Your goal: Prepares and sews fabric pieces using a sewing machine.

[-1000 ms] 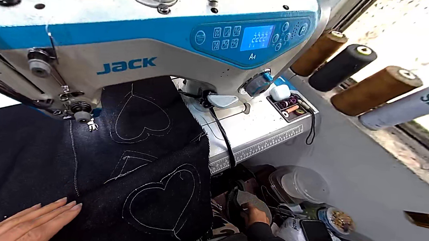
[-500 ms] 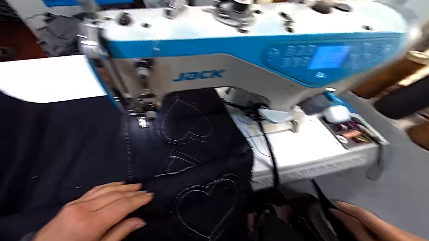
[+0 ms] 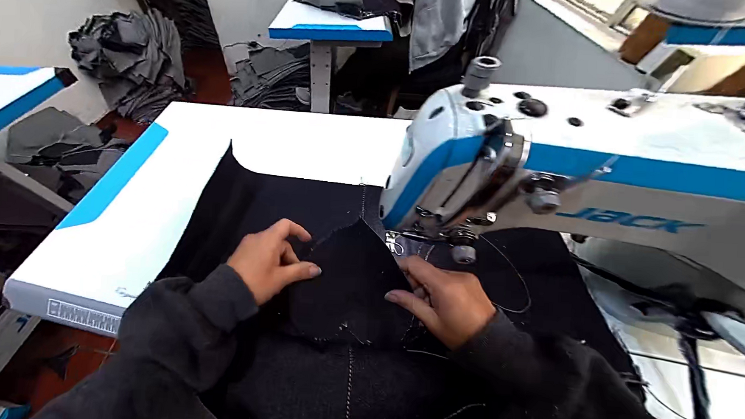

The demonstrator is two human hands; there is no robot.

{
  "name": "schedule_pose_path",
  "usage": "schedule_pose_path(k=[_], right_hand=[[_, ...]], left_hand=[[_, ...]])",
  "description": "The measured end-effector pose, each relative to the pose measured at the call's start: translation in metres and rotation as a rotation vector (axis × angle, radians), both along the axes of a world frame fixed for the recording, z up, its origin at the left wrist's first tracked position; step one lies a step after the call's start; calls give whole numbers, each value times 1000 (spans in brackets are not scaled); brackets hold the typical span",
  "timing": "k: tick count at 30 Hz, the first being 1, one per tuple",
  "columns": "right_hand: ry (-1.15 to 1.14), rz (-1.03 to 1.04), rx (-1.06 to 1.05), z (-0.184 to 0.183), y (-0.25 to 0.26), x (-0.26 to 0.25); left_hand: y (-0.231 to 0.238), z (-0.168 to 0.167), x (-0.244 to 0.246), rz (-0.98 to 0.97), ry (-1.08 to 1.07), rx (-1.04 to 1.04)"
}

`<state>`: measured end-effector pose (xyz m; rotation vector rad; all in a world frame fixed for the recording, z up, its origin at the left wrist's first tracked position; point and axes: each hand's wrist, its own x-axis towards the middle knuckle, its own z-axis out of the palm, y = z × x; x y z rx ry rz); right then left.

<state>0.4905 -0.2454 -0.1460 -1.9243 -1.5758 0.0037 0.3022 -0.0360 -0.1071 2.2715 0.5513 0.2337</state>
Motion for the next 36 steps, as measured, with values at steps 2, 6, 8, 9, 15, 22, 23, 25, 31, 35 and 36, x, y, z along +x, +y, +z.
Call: schedule_pose_path(k=[2,6,8,9,15,22,23,25,31,35,36], right_hand=[[0,-68,-98,-13,7,6],[-52,-154,-134,-24,7,12],[-85,-134,-59,-36,1,10],[-111,-138,-25,-44,-3,7],[-189,-216,59,-55,-8,-1],[-207,-232,79,-57,-11,-5],[-207,-236,77,-57,-11,-5],[-207,-250,78,-56,-10,-7],[-186,-256,77,-54,-11,-7],[-193,-258,91,-54,-10,-6],[-191,-264,87,-54,-11,-7]], left_hand=[[-4,-14,11,-8,140,37],[-12,-49,22,-26,38,184],[-6,-67,20,3,-124,296],[-3,-75,19,21,-204,357],[-23,-75,16,-164,-325,667],[-36,-85,-2,-519,-74,662],[-36,-84,-3,-528,-53,668],[-38,-78,-3,-550,16,680],[-47,-37,25,-603,125,485],[-50,-65,44,-468,-71,541],[-51,-75,44,-476,-48,585]])
